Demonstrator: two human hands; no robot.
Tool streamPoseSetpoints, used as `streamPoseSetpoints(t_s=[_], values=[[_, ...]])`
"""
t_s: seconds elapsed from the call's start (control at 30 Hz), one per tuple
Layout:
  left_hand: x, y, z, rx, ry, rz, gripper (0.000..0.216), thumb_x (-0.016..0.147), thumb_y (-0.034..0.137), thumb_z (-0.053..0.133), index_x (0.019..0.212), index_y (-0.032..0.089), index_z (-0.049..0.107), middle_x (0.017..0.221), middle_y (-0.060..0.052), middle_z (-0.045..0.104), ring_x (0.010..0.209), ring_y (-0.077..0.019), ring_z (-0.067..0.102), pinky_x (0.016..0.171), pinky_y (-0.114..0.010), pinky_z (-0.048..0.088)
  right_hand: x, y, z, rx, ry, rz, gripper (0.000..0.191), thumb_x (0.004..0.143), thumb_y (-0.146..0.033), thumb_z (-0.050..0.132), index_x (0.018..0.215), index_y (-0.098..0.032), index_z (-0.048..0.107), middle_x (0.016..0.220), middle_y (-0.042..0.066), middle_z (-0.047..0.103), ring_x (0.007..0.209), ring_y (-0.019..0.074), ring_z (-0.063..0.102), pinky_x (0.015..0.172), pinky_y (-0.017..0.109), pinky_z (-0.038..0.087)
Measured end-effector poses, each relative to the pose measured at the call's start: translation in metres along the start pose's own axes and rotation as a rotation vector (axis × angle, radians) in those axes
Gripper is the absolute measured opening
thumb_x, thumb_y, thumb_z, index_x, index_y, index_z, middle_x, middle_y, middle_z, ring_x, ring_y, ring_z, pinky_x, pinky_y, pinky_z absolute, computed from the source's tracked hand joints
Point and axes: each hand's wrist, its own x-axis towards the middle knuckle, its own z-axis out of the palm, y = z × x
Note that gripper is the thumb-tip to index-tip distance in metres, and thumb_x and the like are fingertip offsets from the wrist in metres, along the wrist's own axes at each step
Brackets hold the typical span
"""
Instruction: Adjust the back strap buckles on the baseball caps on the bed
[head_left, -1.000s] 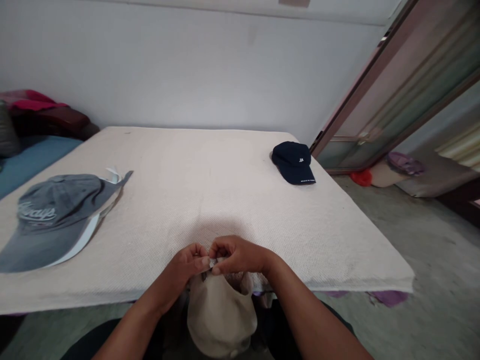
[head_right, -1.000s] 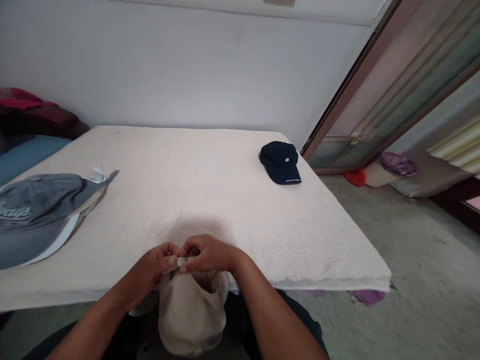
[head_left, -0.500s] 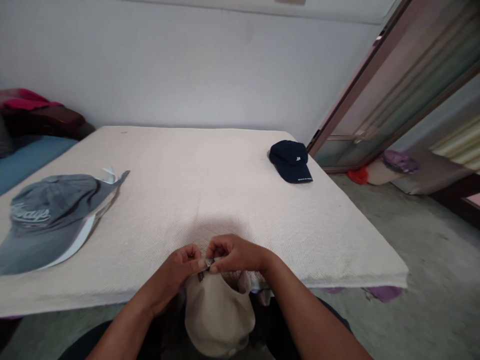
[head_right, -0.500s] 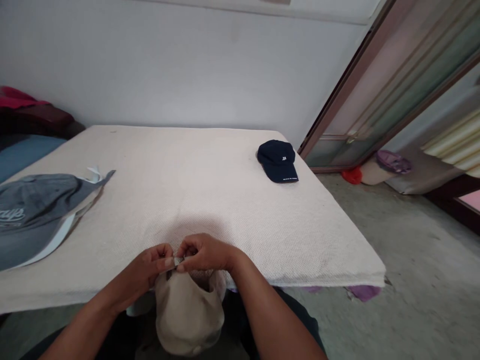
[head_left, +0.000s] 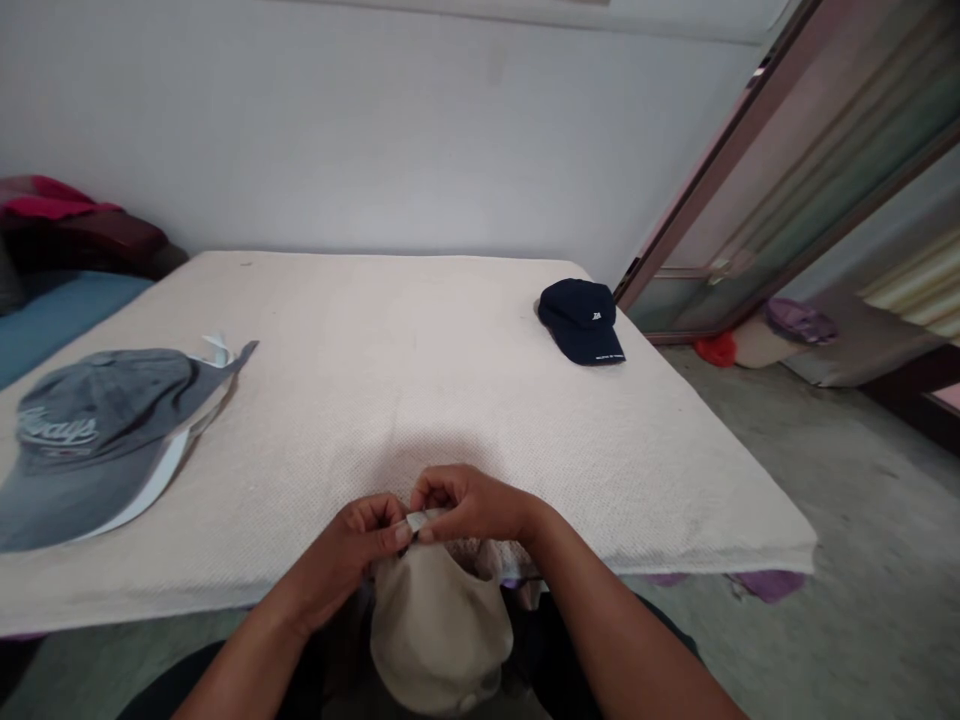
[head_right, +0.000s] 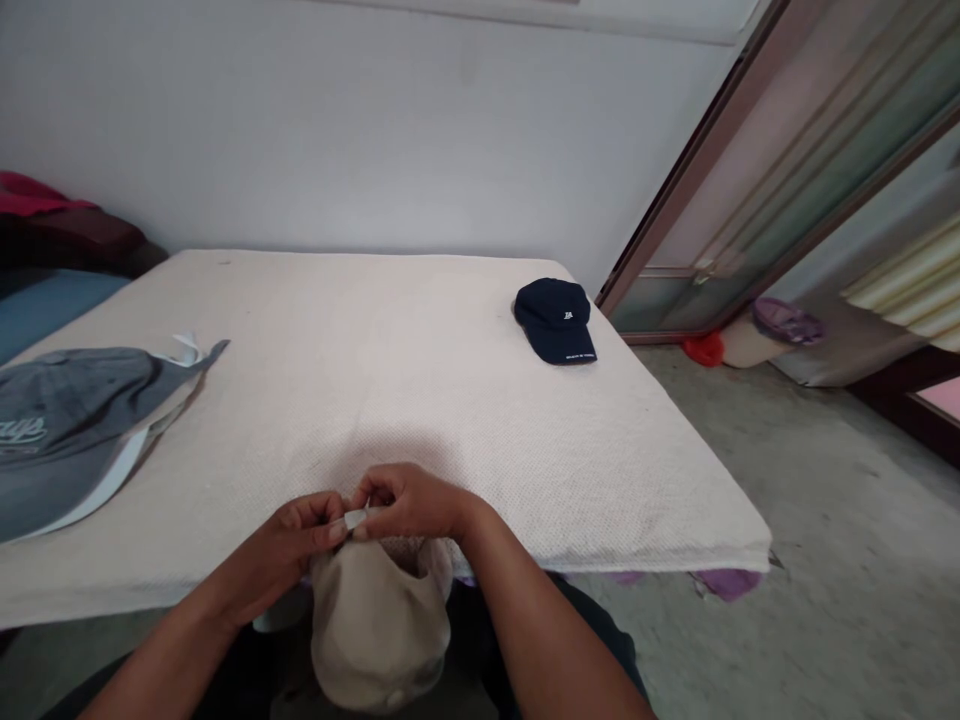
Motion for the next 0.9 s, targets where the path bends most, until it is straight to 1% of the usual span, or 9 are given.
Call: streamPoseSetpoints(t_s=[0.17, 0.33, 0.5, 0.67, 0.77, 0.9], values=[[-0.0008, -0.0008, -0.0015, -0.004, 0.008, 0.033, 0.021, 0.077, 0.027, 0.065, 0.066, 0.017, 0.049, 0.061, 0.004, 0.046, 0.057, -0.009, 0.037, 0.053, -0.021, 0.028, 0.0019, -0.0001, 0.0016, 0.029, -0.02, 0.005, 0.03, 0.067, -0.028, 0.073, 0.09, -0.017, 0.057, 0.067, -0.005, 0.047, 0.058, 0.0063, 0.04, 0.052, 0.019, 0.032], [0.0002, -0.0031, -0.0021, -0.021, 0.014, 0.055, 0.021, 0.074, 0.023, 0.067, 0.063, 0.017, 0.049, 0.06, 0.004, 0.047, 0.057, -0.009, 0.038, 0.053, -0.021, 0.028, 0.0028, -0.0011, 0.0031, 0.025, -0.011, -0.031, 0.03, 0.067, -0.026, 0.073, 0.091, -0.017, 0.058, 0.062, -0.007, 0.043, 0.055, 0.0055, 0.037, 0.05, 0.019, 0.029], [0.0001, -0.0022, -0.0024, -0.007, 0.027, 0.07, 0.024, 0.073, 0.024, 0.068, 0.061, 0.017, 0.049, 0.058, 0.004, 0.046, 0.054, -0.0081, 0.038, 0.051, -0.021, 0.027, 0.0024, -0.004, 0.0032, 0.015, -0.01, -0.024, 0.031, 0.067, -0.027, 0.073, 0.092, -0.017, 0.06, 0.06, -0.008, 0.04, 0.054, 0.0052, 0.034, 0.049, 0.019, 0.028], [-0.0028, 0.002, 0.0015, -0.035, 0.054, 0.026, 0.024, 0.074, 0.028, 0.068, 0.064, 0.018, 0.048, 0.056, 0.005, 0.046, 0.051, -0.0073, 0.037, 0.048, -0.02, 0.026, 0.0012, -0.0042, 0.0015, 0.021, -0.002, -0.004, 0.029, 0.067, -0.028, 0.073, 0.091, -0.016, 0.06, 0.064, -0.006, 0.046, 0.056, 0.0057, 0.038, 0.05, 0.019, 0.03], [-0.0028, 0.0023, 0.0033, -0.058, 0.071, 0.002, 0.023, 0.075, 0.029, 0.066, 0.066, 0.018, 0.048, 0.057, 0.005, 0.046, 0.05, -0.0075, 0.038, 0.048, -0.021, 0.026, 0.0012, -0.0023, 0.0009, 0.039, -0.014, 0.014, 0.03, 0.068, -0.029, 0.072, 0.092, -0.016, 0.059, 0.063, -0.006, 0.045, 0.054, 0.0052, 0.037, 0.048, 0.019, 0.028], [0.0006, 0.0, 0.0031, -0.025, 0.133, -0.015, 0.023, 0.077, 0.034, 0.063, 0.07, 0.019, 0.048, 0.058, 0.005, 0.047, 0.05, -0.0081, 0.037, 0.047, -0.021, 0.025, 0.0035, 0.0025, 0.0024, -0.004, 0.002, -0.016, 0.03, 0.067, -0.029, 0.072, 0.091, -0.016, 0.06, 0.063, -0.006, 0.044, 0.055, 0.0054, 0.036, 0.049, 0.019, 0.029]])
